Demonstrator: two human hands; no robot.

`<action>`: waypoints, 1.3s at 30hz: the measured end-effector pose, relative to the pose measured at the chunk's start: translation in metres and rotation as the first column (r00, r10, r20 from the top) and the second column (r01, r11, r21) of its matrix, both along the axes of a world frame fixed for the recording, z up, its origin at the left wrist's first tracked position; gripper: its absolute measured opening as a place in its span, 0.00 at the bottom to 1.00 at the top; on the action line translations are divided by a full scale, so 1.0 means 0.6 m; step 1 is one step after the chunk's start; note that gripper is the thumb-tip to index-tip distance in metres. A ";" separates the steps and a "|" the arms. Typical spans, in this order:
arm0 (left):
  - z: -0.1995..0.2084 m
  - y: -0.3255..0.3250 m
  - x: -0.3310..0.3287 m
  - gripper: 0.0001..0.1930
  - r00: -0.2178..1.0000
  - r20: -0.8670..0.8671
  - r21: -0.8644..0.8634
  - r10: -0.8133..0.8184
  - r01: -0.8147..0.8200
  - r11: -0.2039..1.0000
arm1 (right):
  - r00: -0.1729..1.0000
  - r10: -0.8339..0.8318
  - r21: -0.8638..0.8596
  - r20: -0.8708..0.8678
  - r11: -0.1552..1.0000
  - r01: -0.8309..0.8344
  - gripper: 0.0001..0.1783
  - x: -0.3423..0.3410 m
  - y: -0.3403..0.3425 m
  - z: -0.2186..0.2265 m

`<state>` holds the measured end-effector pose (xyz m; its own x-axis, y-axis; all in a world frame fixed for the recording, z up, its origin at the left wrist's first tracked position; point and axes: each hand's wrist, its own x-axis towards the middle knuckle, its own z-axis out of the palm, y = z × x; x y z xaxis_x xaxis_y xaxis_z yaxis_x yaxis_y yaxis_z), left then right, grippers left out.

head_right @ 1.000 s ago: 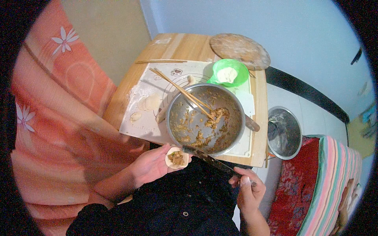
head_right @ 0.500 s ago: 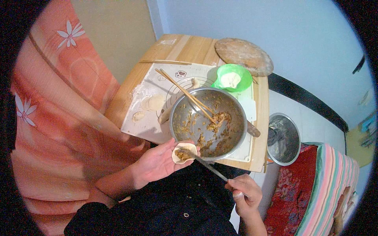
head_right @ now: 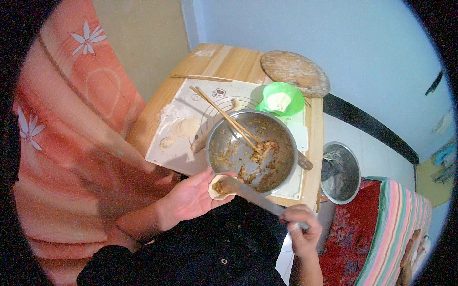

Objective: The person prepares dumplings by scooping a meat filling from a metal bowl into round dough wrappers held in their left hand. They use a metal spoon to transfer the filling and then fold the dough edges to seal the dumplings. The finished dumplings are placed on a wooden board next to the bowl.

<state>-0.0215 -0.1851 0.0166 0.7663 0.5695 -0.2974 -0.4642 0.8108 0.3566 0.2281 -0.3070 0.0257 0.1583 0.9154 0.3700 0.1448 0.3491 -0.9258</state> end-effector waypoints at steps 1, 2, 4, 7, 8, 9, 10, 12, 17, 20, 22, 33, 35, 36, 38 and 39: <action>-0.004 -0.001 -0.003 0.27 1.000 -0.024 0.003 0.018 -0.018 1.000 | 0.992 -0.041 0.018 -0.117 0.999 0.043 0.09 0.007 0.004 -0.006; -0.005 -0.001 -0.007 0.27 1.000 -0.018 0.006 0.014 -0.014 1.000 | 0.984 -0.080 -0.017 -0.157 0.997 0.079 0.07 0.016 0.009 -0.005; -0.006 -0.002 -0.016 0.27 1.000 -0.011 0.011 0.012 -0.011 1.000 | 0.971 -0.158 -0.110 -0.177 0.984 0.140 0.06 0.035 0.032 -0.006; 0.004 -0.008 -0.014 0.26 0.999 0.042 0.007 0.024 -0.024 1.000 | 0.985 -0.131 -0.322 -0.108 0.942 0.090 0.08 0.054 0.058 -0.020; 0.007 -0.009 -0.012 0.26 0.998 0.054 0.023 0.024 -0.025 0.999 | 0.988 -0.138 -0.363 -0.074 0.926 0.102 0.10 0.054 0.061 -0.022; 0.009 -0.010 -0.009 0.27 0.997 0.067 0.038 0.024 -0.027 0.999 | 0.989 -0.142 -0.402 -0.040 0.908 0.114 0.12 0.052 0.063 -0.024; 0.012 -0.012 -0.007 0.27 0.996 0.080 0.055 0.029 -0.034 0.998 | 0.990 -0.140 -0.440 -0.006 0.890 0.123 0.15 0.048 0.066 -0.024; 0.019 -0.015 -0.003 0.27 0.996 0.061 0.065 0.059 -0.063 0.996 | 0.927 -0.325 -0.267 0.185 0.892 0.366 0.21 0.023 0.062 -0.027; 0.025 -0.023 0.014 0.26 0.997 0.031 0.107 0.065 -0.068 0.992 | 0.566 -0.560 0.514 0.605 0.818 0.259 0.27 -0.026 0.033 -0.030; 0.023 -0.030 0.024 0.23 0.997 0.077 0.083 0.028 -0.035 0.996 | 0.576 -0.355 0.504 0.736 0.856 -0.117 0.19 -0.073 0.051 0.000; 0.026 -0.036 0.027 0.23 0.999 0.046 0.079 0.018 -0.021 0.997 | 0.486 -0.410 0.548 0.772 0.817 -0.181 0.17 -0.091 0.067 0.006; 0.007 -0.040 0.027 0.19 1.000 -0.026 0.183 -0.003 0.007 0.983 | 0.613 -0.335 0.533 0.716 0.829 -0.169 0.19 -0.107 0.075 -0.016; 0.010 -0.042 0.029 0.19 0.998 -0.060 0.215 0.002 0.011 0.977 | 0.653 -0.344 0.551 0.675 0.823 -0.136 0.20 -0.113 0.073 -0.015; 0.010 -0.043 0.029 0.19 0.998 -0.062 0.225 0.003 0.011 0.974 | 0.657 -0.343 0.552 0.671 0.823 -0.134 0.20 -0.114 0.072 -0.017; 0.012 -0.044 0.028 0.19 0.998 -0.068 0.246 0.005 0.012 0.969 | 0.667 -0.341 0.554 0.663 0.823 -0.129 0.20 -0.115 0.071 -0.019; 0.015 -0.045 0.028 0.19 0.996 -0.087 0.266 0.012 0.012 0.964 | 0.668 -0.340 0.549 0.662 0.827 -0.122 0.20 -0.116 0.071 -0.018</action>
